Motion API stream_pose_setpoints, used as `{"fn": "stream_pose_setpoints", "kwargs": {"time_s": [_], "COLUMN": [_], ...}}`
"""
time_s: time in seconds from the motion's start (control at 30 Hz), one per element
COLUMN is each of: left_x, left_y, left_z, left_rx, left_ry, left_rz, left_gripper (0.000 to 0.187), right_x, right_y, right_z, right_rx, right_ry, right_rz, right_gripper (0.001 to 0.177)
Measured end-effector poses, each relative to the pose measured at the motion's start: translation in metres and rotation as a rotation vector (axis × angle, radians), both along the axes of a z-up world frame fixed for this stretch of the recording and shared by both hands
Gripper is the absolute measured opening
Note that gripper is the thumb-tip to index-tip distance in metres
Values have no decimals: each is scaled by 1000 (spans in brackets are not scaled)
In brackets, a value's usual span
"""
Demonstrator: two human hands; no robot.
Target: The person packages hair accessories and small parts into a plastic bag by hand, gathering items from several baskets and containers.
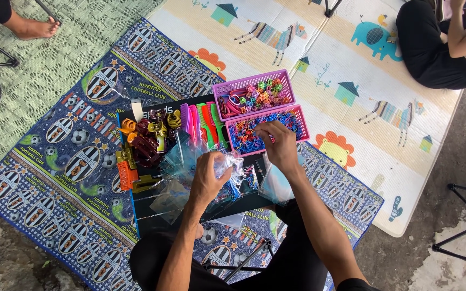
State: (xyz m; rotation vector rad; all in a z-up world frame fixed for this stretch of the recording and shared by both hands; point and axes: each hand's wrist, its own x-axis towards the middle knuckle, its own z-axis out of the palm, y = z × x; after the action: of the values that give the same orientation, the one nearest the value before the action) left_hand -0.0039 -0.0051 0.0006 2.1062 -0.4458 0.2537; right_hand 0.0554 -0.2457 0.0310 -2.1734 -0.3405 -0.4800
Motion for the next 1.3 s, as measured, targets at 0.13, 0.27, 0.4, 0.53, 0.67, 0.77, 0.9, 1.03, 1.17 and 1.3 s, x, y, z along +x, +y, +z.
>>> {"fn": "stream_pose_setpoints", "kwargs": {"time_s": [0.13, 0.27, 0.4, 0.53, 0.67, 0.77, 0.9, 1.03, 1.17, 1.3], "left_x": [0, 0, 0, 1, 1, 1, 0, 0, 1, 2], "left_y": [-4, -7, -8, -8, -9, -8, -8, -7, -6, -1], "left_z": [-6, -12, -6, -9, -12, -9, -18, -15, -11, -9], "left_rx": [-25, 28, 42, 46, 55, 51, 81, 81, 37, -1], "left_ry": [21, 50, 78, 80, 85, 83, 56, 60, 92, 114], "left_rz": [-16, -38, -48, -52, -44, -41, -34, -43, -35, -33], "left_gripper": [40, 39, 37, 38, 38, 38, 39, 39, 38, 33], "right_x": [-28, -43, -42, -43, -46, -47, -45, -44, -43, -36], "right_y": [19, 33, 38, 41, 41, 41, 42, 44, 34, 8], "right_z": [25, 43, 48, 66, 61, 55, 49, 46, 24, 18], "right_rx": [148, 211, 142, 14, 3, 39, 73, 68, 126, 25], "right_ry": [-39, -72, -128, -138, -151, -134, -158, -189, -225, -180], "right_rz": [97, 239, 335, 373, 384, 376, 372, 351, 223, 27], "right_gripper": [8, 7, 10, 10, 16, 19, 15, 14, 15, 21]}}
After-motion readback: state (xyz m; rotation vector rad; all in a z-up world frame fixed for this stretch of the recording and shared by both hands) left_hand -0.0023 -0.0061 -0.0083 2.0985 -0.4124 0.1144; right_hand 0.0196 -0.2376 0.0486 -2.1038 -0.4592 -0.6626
